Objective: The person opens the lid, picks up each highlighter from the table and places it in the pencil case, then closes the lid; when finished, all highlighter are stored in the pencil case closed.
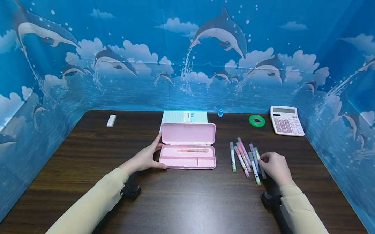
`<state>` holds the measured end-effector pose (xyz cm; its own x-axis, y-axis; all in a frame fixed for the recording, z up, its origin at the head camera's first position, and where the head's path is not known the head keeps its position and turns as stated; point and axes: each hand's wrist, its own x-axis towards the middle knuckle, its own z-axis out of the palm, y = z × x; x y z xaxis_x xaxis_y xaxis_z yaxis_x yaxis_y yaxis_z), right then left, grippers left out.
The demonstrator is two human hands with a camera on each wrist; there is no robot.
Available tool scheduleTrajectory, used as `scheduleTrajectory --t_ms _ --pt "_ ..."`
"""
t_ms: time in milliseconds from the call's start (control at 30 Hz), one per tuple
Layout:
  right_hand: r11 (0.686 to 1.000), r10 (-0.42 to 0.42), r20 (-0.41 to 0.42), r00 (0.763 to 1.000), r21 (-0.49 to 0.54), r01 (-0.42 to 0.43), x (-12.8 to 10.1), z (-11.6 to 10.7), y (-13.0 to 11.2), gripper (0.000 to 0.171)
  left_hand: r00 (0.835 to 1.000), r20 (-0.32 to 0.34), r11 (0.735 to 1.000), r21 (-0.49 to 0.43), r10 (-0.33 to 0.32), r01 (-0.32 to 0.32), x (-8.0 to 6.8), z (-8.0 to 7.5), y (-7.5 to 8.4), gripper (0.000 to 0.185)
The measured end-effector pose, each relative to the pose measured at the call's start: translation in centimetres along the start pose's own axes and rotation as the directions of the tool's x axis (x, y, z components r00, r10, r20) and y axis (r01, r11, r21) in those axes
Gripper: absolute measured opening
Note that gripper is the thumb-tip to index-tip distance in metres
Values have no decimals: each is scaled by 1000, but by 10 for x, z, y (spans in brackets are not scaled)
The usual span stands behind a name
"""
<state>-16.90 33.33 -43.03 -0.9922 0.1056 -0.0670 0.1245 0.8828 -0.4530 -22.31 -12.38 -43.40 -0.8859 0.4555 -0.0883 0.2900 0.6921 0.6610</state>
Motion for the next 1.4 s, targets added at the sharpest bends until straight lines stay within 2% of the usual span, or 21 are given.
scheduleTrajectory --t_ms 500,633,900,1100,1400 --pt "993 116 31 993 -4 -116 3 -3 2 27 1000 2 1000 1 5 -5 1 2 -4 129" --pt "993 116 14 993 0 -116 2 -4 3 27 1000 1 1000 10 -5 5 1 3 -5 129" --pt "998 55 -103 993 -29 -58 0 -4 0 21 1000 -4 1000 0 4 -4 1 2 -4 128" --pt "998 -39 -161 986 -52 31 1 -4 -9 18 1000 1 1000 0 2 -2 1 2 -4 128" --pt "992 -116 -152 982 -71 106 5 2 -35 16 1000 -1 1000 13 -2 2 1 2 -3 128"
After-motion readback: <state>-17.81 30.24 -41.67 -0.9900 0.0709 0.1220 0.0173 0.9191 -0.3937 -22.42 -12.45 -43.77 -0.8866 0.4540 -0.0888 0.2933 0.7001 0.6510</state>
